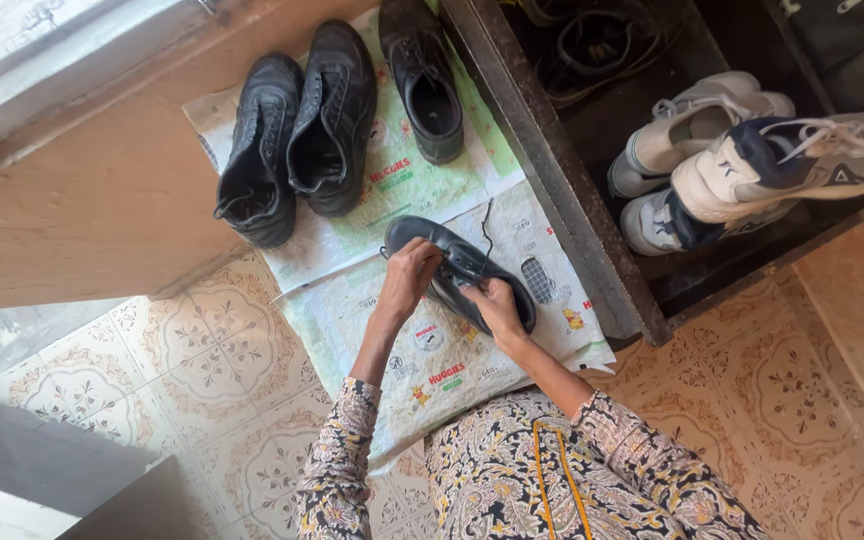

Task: The person removes laces from a black shoe and then re-laces it by threading the laces through the eyelets and tying them. The person repeats this process on a second black shoe.

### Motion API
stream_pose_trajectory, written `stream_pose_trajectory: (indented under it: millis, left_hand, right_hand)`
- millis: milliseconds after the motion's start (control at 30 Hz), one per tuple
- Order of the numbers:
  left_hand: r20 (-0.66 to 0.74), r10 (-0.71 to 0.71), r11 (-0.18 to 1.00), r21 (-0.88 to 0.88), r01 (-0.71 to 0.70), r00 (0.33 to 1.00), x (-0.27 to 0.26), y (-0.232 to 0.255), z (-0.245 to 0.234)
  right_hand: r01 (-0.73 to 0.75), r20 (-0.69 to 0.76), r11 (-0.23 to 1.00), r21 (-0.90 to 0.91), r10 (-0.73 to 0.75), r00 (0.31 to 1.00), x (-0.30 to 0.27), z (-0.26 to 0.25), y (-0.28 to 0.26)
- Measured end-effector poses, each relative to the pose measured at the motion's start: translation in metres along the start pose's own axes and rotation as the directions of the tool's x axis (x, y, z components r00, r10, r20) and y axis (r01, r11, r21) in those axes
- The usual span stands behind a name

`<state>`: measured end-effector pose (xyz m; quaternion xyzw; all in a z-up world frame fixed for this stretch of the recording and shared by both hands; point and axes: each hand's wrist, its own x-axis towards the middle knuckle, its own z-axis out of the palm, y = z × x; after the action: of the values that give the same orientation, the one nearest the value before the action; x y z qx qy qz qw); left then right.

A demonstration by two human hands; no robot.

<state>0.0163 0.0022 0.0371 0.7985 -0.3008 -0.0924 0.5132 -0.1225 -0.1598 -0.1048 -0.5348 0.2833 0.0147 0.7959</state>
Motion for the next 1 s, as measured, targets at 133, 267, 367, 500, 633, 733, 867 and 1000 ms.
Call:
stream_pose_trajectory:
  millis: [133, 267, 367, 500, 633, 733, 867, 1000]
  left_hand:
    - [-0.021, -0.003, 1.0, 0.01, 0.003, 1.0, -0.014, 0.006, 0.0]
    - [0.008, 0.049, 0.992, 0.114, -0.049, 0.999, -0.018, 0.008, -0.008]
    - [0.068, -0.048, 0.996, 0.074, 0.043, 0.997, -0.016, 0.008, -0.01]
    - [0.078, -0.05, 0.988, 0.149, 0.038, 0.996, -0.016, 0.008, -0.01]
    - [0.086, 0.012, 0.972, 0.232, -0.031, 0.996, -0.015, 0.005, -0.005]
    - [0.079, 0.031, 0.952, 0.3, -0.053, 0.996, -0.018, 0.005, 0.001]
    - [0.085, 0.018, 0.932, 0.359, -0.047, 0.996, -0.016, 0.008, 0.005]
    - [0.171, -0.021, 0.931, 0.363, -0.043, 0.985, -0.013, 0.01, 0.001]
  right_hand:
    - [-0.113, 0.075, 0.946, 0.305, 0.095, 0.993, 0.012, -0.016, 0.024]
    - [-0.351, 0.148, 0.693, 0.63, 0.336, 0.93, 0.033, -0.013, 0.027]
    - [-0.33, 0.128, 0.818, 0.471, 0.307, 0.943, 0.038, -0.008, 0.025]
    - [-0.309, 0.079, 0.877, 0.367, 0.301, 0.95, 0.04, 0.002, 0.029]
    - [-0.349, 0.009, 0.898, 0.267, 0.36, 0.933, 0.05, 0.003, 0.036]
    - [-0.383, -0.02, 0.893, 0.236, 0.399, 0.917, 0.051, 0.002, 0.042]
    - [-0.346, -0.074, 0.919, 0.191, 0.364, 0.928, 0.052, 0.003, 0.043]
    - [-0.299, -0.082, 0.944, 0.137, 0.311, 0.947, 0.051, 0.006, 0.039]
